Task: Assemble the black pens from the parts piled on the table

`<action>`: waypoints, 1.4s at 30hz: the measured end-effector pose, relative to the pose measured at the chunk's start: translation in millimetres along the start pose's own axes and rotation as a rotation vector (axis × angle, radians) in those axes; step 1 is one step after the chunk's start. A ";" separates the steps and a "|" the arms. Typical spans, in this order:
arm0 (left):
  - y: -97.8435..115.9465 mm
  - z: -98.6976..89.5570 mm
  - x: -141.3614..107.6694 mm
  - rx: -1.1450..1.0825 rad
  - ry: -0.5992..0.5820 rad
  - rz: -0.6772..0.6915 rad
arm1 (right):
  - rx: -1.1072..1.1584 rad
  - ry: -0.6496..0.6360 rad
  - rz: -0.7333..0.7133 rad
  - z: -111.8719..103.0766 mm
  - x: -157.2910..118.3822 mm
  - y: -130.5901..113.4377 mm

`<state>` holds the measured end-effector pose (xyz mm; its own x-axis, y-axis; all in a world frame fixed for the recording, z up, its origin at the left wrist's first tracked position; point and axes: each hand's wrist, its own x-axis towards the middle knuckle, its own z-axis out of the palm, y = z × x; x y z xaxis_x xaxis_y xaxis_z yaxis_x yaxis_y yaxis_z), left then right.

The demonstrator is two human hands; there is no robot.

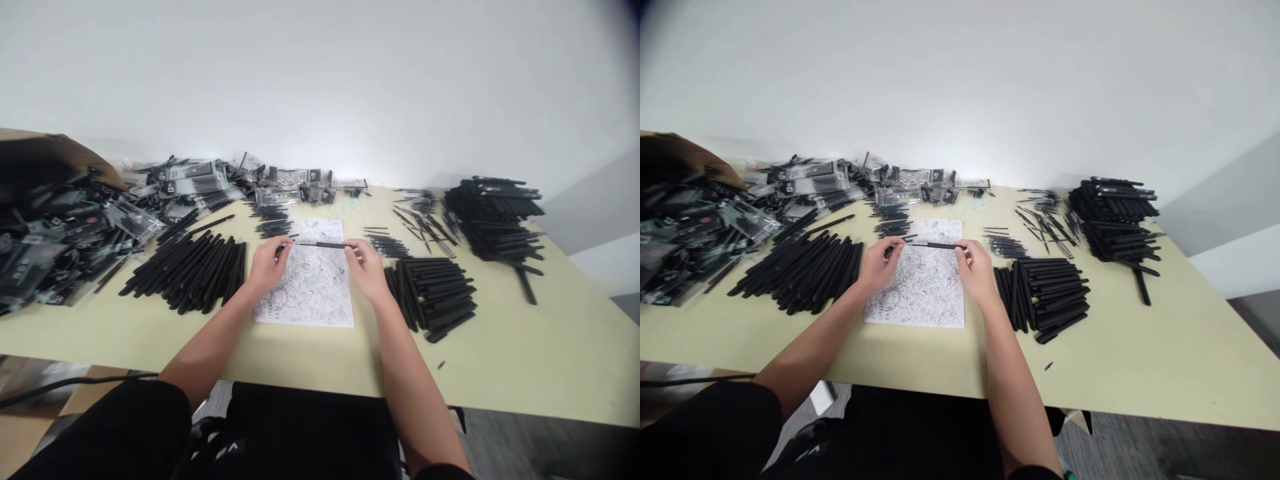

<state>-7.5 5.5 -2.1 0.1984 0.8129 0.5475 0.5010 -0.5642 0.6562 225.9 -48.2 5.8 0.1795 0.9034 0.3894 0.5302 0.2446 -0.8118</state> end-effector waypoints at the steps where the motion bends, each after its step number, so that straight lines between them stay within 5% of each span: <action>1: 0.2 0.0 -0.2 0.001 -0.008 0.005 | 0.024 -0.005 0.025 0.2 -0.2 -0.9; 26: -2.5 -0.3 -5.8 0.143 -0.029 0.128 | 0.054 -0.087 0.097 0.0 -2.6 -8.5; 42: 0.6 0.8 -8.6 0.113 -0.023 0.085 | 0.041 -0.132 0.104 0.6 -2.4 -3.0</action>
<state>-8.2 -1.7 -6.8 0.2629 0.7669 0.5855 0.5732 -0.6123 0.5446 223.5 -50.8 7.0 0.1198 0.9624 0.2438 0.4794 0.1590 -0.8631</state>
